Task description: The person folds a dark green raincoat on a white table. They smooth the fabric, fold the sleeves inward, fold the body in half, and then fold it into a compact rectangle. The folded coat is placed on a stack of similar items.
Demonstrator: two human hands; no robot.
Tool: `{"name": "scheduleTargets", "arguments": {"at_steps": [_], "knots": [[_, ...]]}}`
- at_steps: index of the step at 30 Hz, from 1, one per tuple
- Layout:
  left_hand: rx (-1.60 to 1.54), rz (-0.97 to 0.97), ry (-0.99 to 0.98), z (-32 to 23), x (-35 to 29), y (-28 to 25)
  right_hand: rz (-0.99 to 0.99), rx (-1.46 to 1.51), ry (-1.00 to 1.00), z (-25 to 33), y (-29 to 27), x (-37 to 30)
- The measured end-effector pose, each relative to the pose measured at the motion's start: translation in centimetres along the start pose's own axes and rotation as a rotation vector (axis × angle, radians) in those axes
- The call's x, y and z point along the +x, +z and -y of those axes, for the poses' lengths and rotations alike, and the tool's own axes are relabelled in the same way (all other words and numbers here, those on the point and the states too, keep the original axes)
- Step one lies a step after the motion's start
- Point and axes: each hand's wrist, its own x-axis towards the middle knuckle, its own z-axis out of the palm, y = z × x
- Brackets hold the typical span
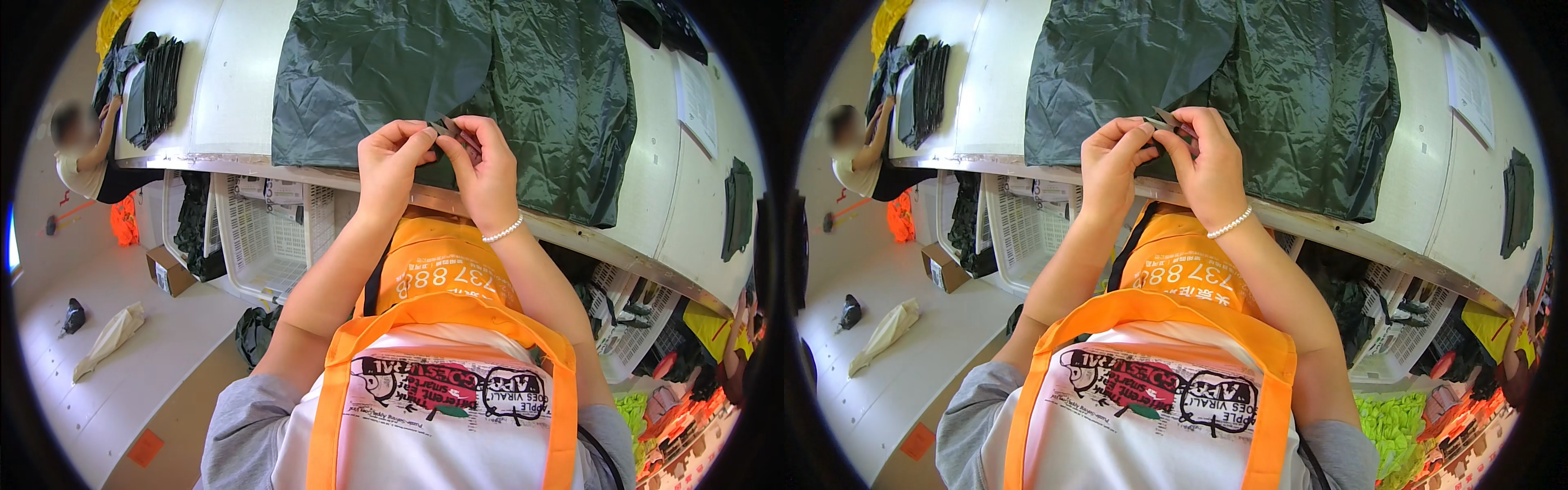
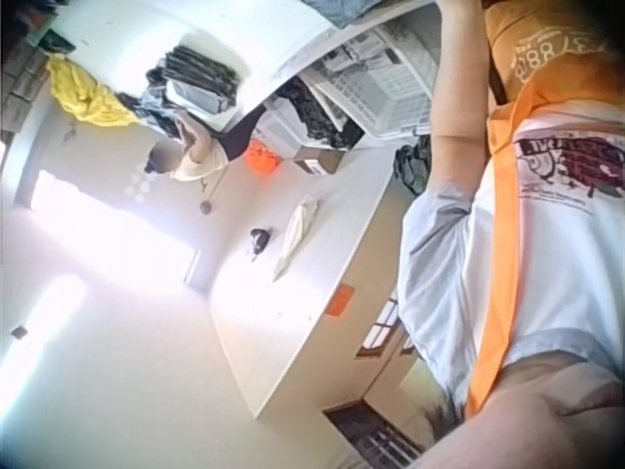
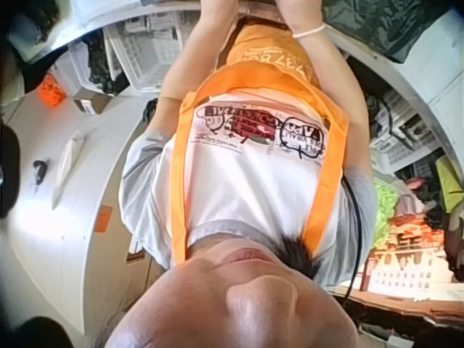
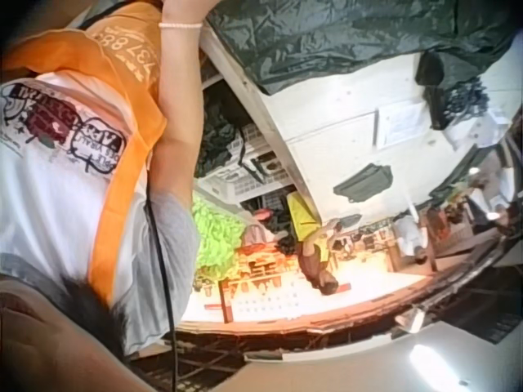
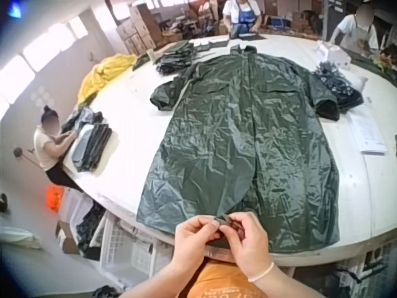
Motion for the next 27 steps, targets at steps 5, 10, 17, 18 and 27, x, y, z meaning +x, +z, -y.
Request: {"name": "scheduleTargets", "arguments": {"at_steps": [5, 10, 17, 18, 27], "knots": [[0.047, 0.024, -0.038, -0.5, 0.2, -0.3, 0.0, -0.09, -0.048, 0.4, -0.2, 0.3], [-0.01, 0.012, -0.037, -0.4, 0.4, -0.3, -0.01, -0.194, -0.134, 0.1, -0.3, 0.4], [0.043, 0.007, -0.073, -0.3, 0.4, -0.3, -0.046, -0.208, -0.157, -0.5, -0.1, 0.3], [0.037, 0.009, -0.074, -0.2, 0.4, -0.3, -0.053, -0.204, -0.152, -0.5, -0.1, 0.3], [-0.009, 0.004, -0.1, -0.3, 0.3, 0.1, -0.042, -0.245, -0.198, -1.0, -0.6, 0.2]]}}
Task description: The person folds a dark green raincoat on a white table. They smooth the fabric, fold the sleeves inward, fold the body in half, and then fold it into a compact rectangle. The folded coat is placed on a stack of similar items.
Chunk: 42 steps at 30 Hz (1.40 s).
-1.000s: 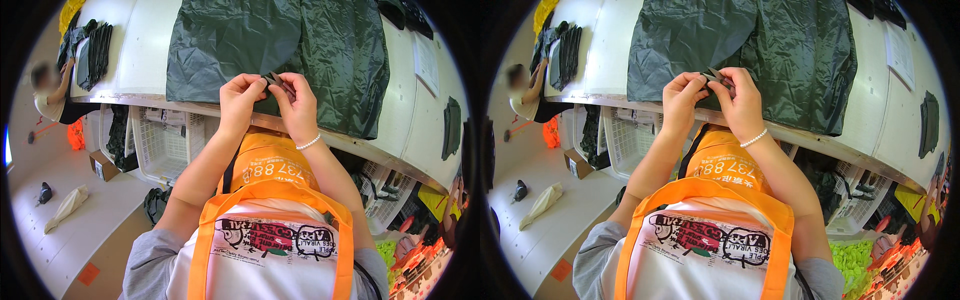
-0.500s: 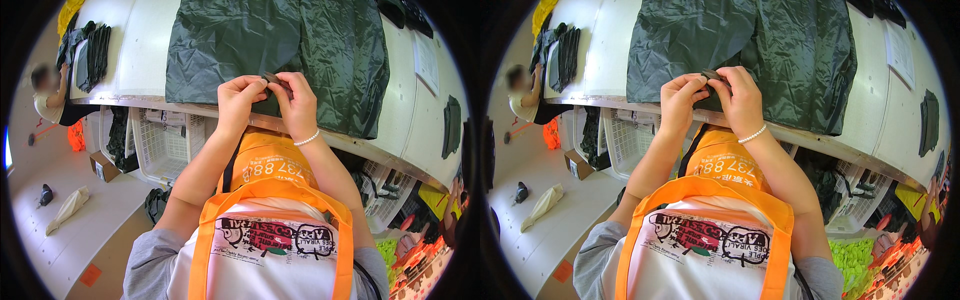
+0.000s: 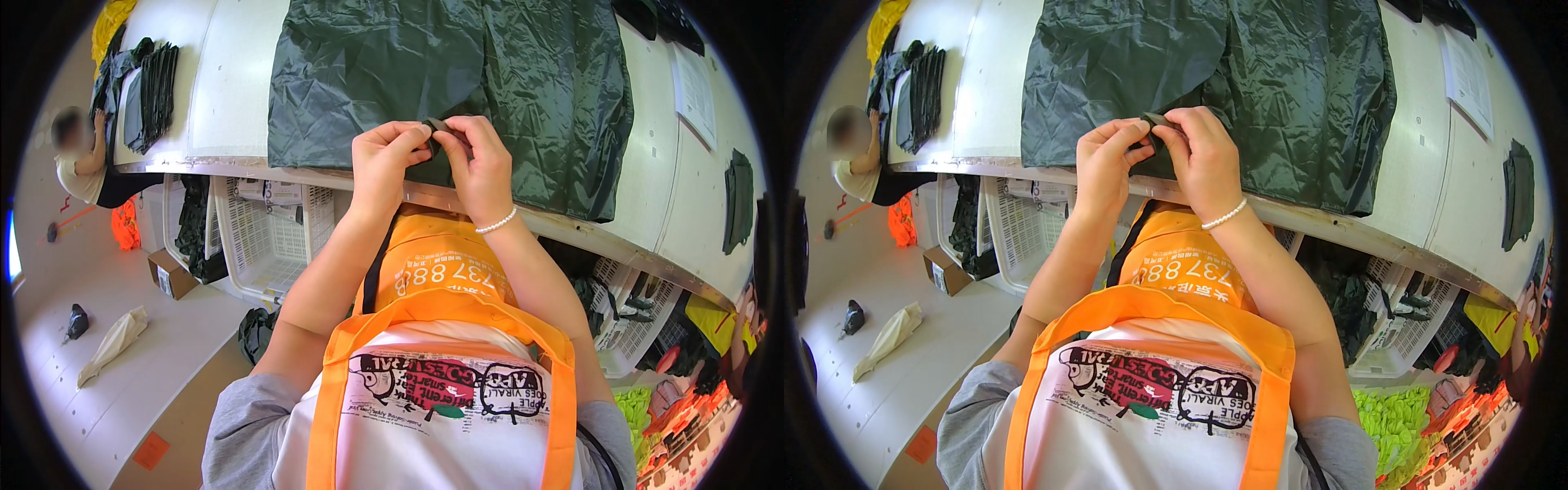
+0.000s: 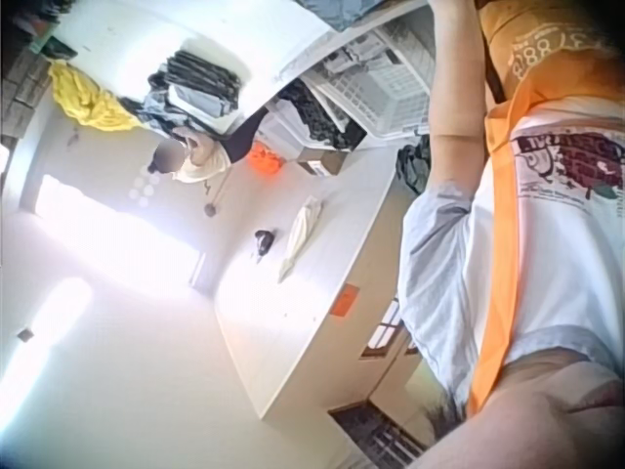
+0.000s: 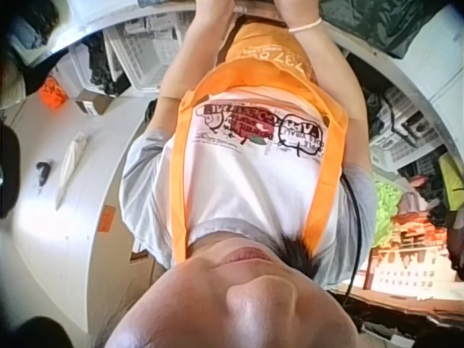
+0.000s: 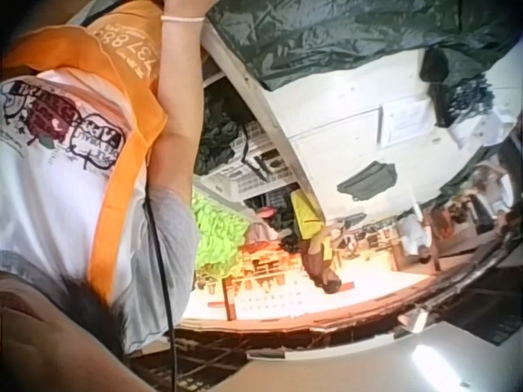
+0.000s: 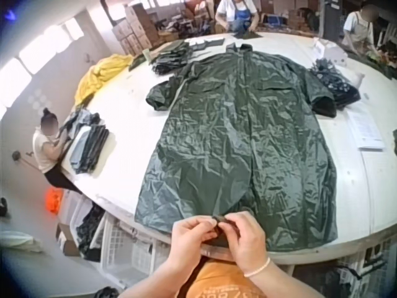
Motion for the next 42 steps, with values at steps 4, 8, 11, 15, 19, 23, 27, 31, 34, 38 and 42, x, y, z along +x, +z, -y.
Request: {"name": "scheduleTargets", "arguments": {"at_steps": [4, 8, 11, 15, 19, 23, 27, 31, 34, 38, 42], "knots": [[-0.084, -0.005, -0.048, -0.3, 1.1, -1.0, -0.037, 0.198, 0.335, -2.2, -1.6, -0.2], [0.026, -0.114, 0.061, -1.2, 2.6, -2.6, 0.402, -0.457, 0.153, -2.8, -6.3, -2.6], [0.049, -0.141, 0.145, -2.3, 4.6, -3.4, 0.525, -0.545, 0.036, -7.9, -8.2, -6.9], [0.033, -0.108, 0.173, -4.0, 5.1, -3.6, 0.508, -0.36, 0.228, -9.9, -8.3, -6.9], [0.087, -0.077, 0.137, -2.5, 5.7, -3.7, 0.519, 0.063, 0.739, -11.5, -10.3, -3.7], [0.118, -0.034, 0.08, -0.9, 6.1, -3.8, 0.436, 0.226, 1.217, -10.5, -12.4, -1.0], [0.17, -0.006, 0.069, 0.2, 6.9, -3.9, 0.38, 0.288, 1.203, -10.9, -13.8, -0.6], [0.123, 0.039, 0.204, 1.1, 8.0, -4.1, 0.214, 0.139, 1.05, -10.5, -17.3, 2.7], [0.249, 0.035, 0.3, -0.8, 8.5, -3.3, -0.028, -0.132, 0.697, -9.9, -24.2, 8.8], [0.25, 0.1, 0.329, -3.3, 9.1, -2.9, -0.046, -0.169, 0.486, -6.2, -29.3, 15.6], [0.313, 0.175, 0.288, -3.7, 8.8, -1.9, 0.683, 0.414, 0.565, -8.1, -35.5, 19.2]]}}
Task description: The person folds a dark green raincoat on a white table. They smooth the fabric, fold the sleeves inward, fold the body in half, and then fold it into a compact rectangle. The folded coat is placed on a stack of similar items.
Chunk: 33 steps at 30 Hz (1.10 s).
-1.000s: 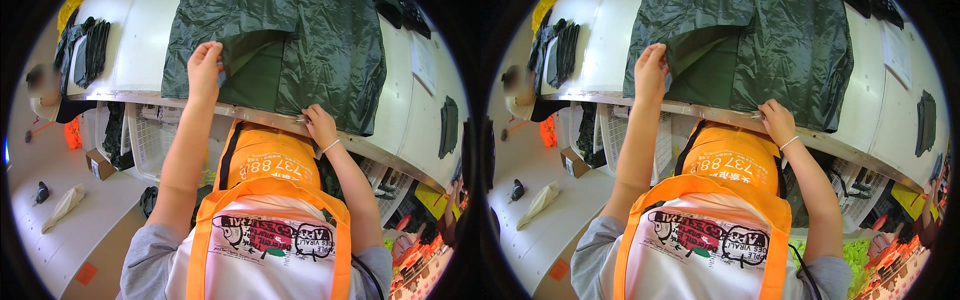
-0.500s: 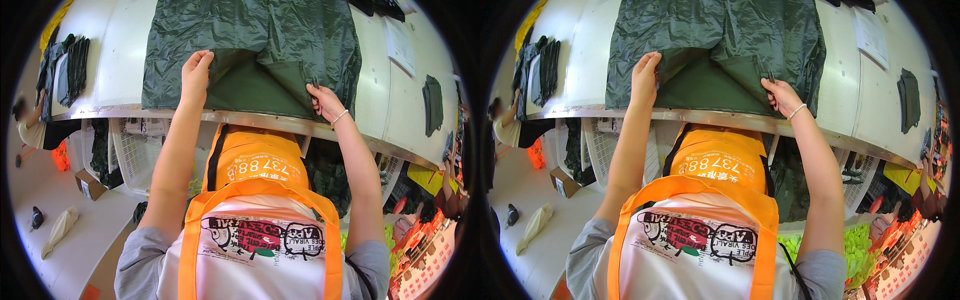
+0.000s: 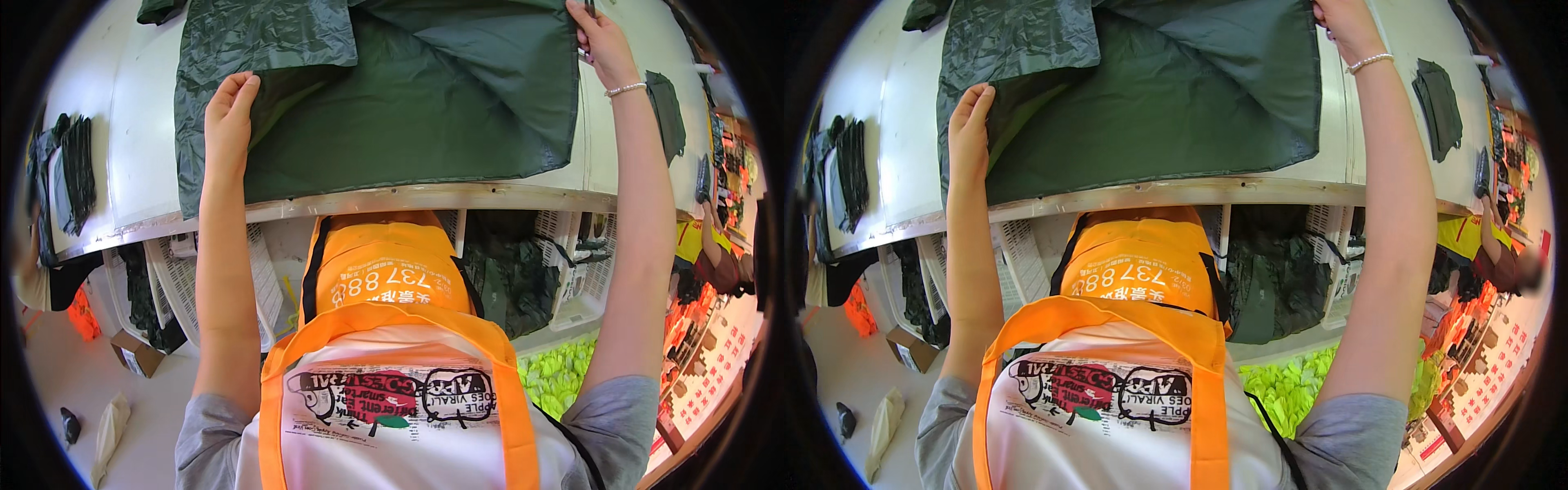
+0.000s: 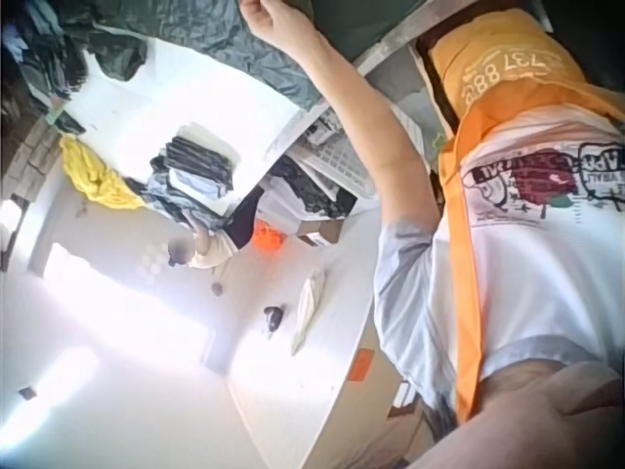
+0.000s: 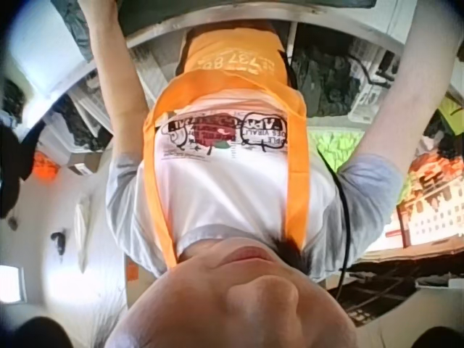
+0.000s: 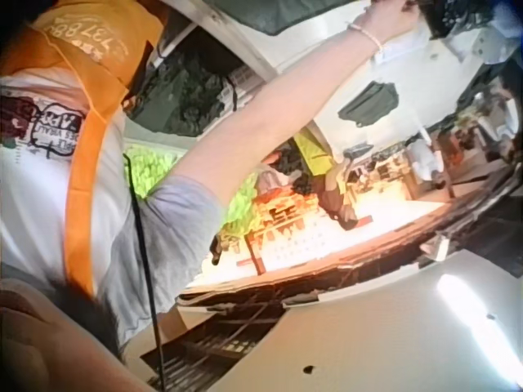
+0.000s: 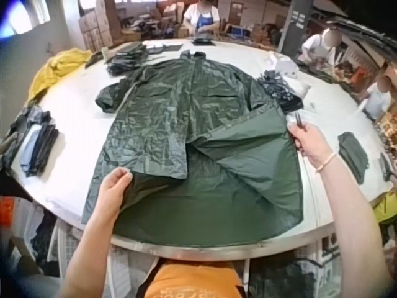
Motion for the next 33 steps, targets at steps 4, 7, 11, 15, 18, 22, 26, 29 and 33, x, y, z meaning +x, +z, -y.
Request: {"name": "scheduleTargets", "arguments": {"at_steps": [4, 7, 11, 15, 18, 22, 26, 29, 33], "knots": [[0.175, 0.182, -0.026, 2.2, -1.1, 0.0, -0.628, -0.047, 0.013, -4.6, 11.5, 2.3], [0.477, 0.496, -0.152, 5.9, -4.5, 1.5, -0.291, -0.972, -0.327, -11.9, 18.3, 2.1], [1.023, 0.549, -0.115, 9.6, -10.5, 1.6, -0.064, -0.154, 0.234, -21.5, 29.6, -1.0], [1.24, 1.136, -0.387, 4.7, -13.4, 2.7, -0.033, -0.142, 0.317, -21.9, 32.5, -7.7], [1.329, 0.579, -0.287, 1.5, -7.3, 7.9, -0.445, -0.101, 0.147, -17.1, 24.5, -11.3], [1.399, 0.196, 0.394, 5.9, -0.7, 15.5, -1.095, -0.426, 0.105, -19.8, 6.1, -11.5], [1.432, 0.302, 0.287, 10.4, -2.7, 16.2, -1.284, -0.934, 0.384, -23.8, -9.4, -11.1], [1.438, 0.384, 0.229, 10.3, -7.8, 12.8, -1.321, -1.073, 0.55, -24.0, -14.8, -10.2], [1.388, 0.425, 0.234, 9.9, -14.2, 8.9, -1.428, -1.265, 0.464, -23.4, -18.4, -6.7]]}}
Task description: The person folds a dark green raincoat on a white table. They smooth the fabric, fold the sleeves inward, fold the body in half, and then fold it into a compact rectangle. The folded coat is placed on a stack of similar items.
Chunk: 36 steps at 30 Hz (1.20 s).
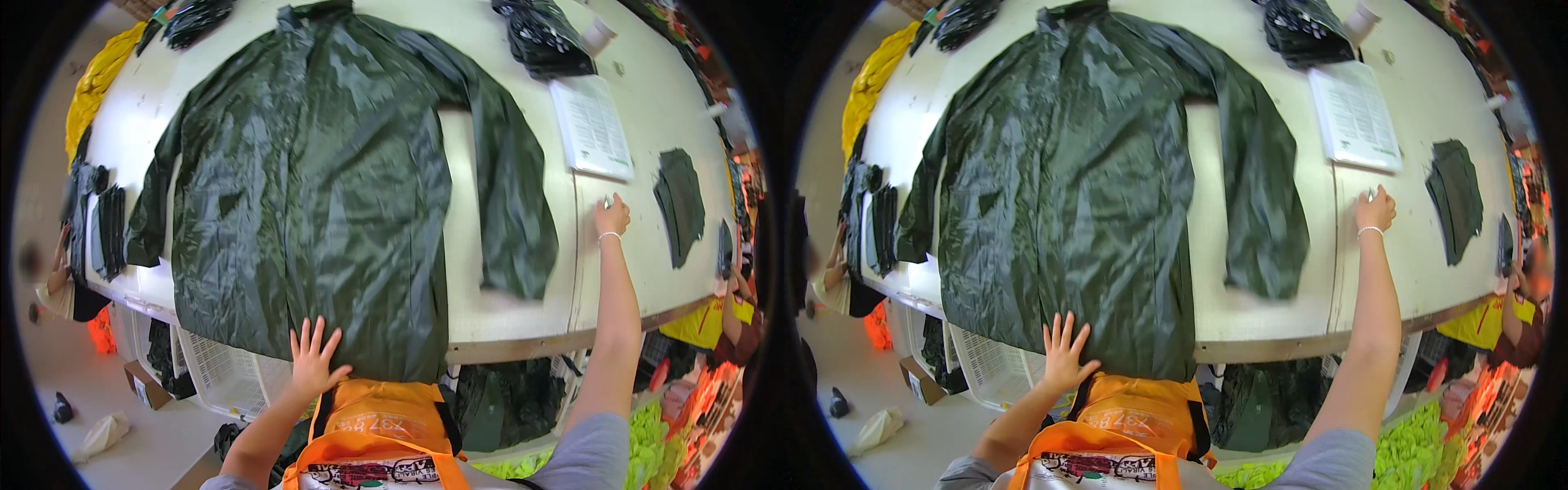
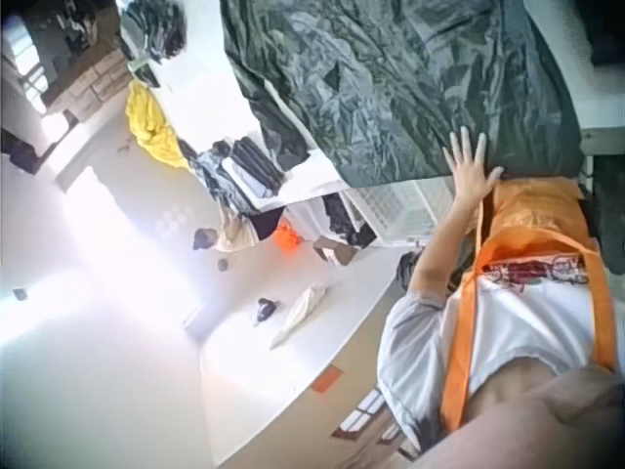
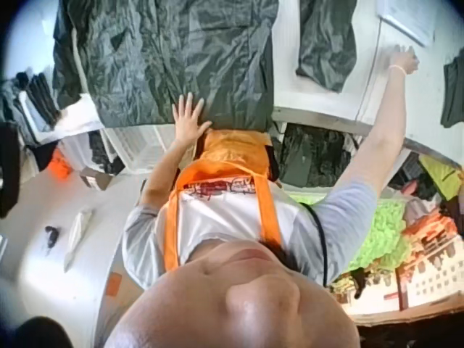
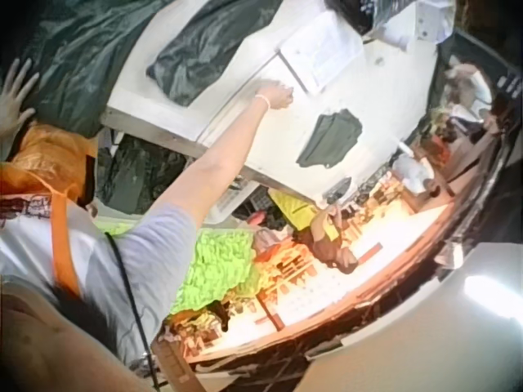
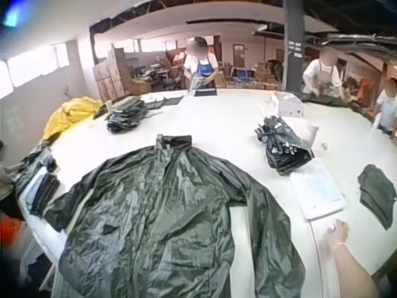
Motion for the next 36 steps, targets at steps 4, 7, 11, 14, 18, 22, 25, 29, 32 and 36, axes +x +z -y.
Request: {"name": "scheduleTargets", "arguments": {"at_steps": [4, 7, 11, 14, 18, 22, 25, 29, 32, 36], "knots": [[-0.297, -0.046, -0.253, 0.9, -1.8, -1.8, 0.44, 0.775, -0.211, 9.1, 0.5, 2.3], [-0.356, -0.288, -0.28, -0.7, 8.8, -4.9, 0.711, 0.857, -0.322, 17.8, 0.1, -0.7], [-1.179, -0.297, -0.41, -3.4, 24.9, -7.5, 1.081, 0.946, -0.551, 25.8, -4.3, -10.8], [-1.017, -0.186, -0.621, -4.1, 31.4, -12.7, 1.299, 0.915, -0.909, 29.7, -12.6, -16.2], [-0.957, -0.255, -0.233, -2.6, 27.9, -13.8, 1.655, 1.479, -0.419, 28.4, -10.5, -14.4], [-1.188, 0.166, 0.071, -7.2, 15.6, -26.8, 1.066, 1.154, -0.116, 29.4, -5.3, -17.9], [-1.172, 0.276, 0.625, -3.2, 4.1, -29.4, 0.844, 0.91, -0.151, 25.8, -5.7, -26.1], [-1.293, 0.321, 1.144, 1.5, -1.9, -31.7, 0.631, 0.799, -0.005, 17.3, -11.2, -30.3], [-1.386, 0.401, 1.338, 3.7, -3.0, -33.5, 0.524, 0.76, 0.131, 11.6, -16.8, -32.3], [-1.588, 0.38, 1.472, 7.0, -3.8, -32.7, 0.342, 0.684, 0.291, 5.8, -26.6, -37.9]]}}
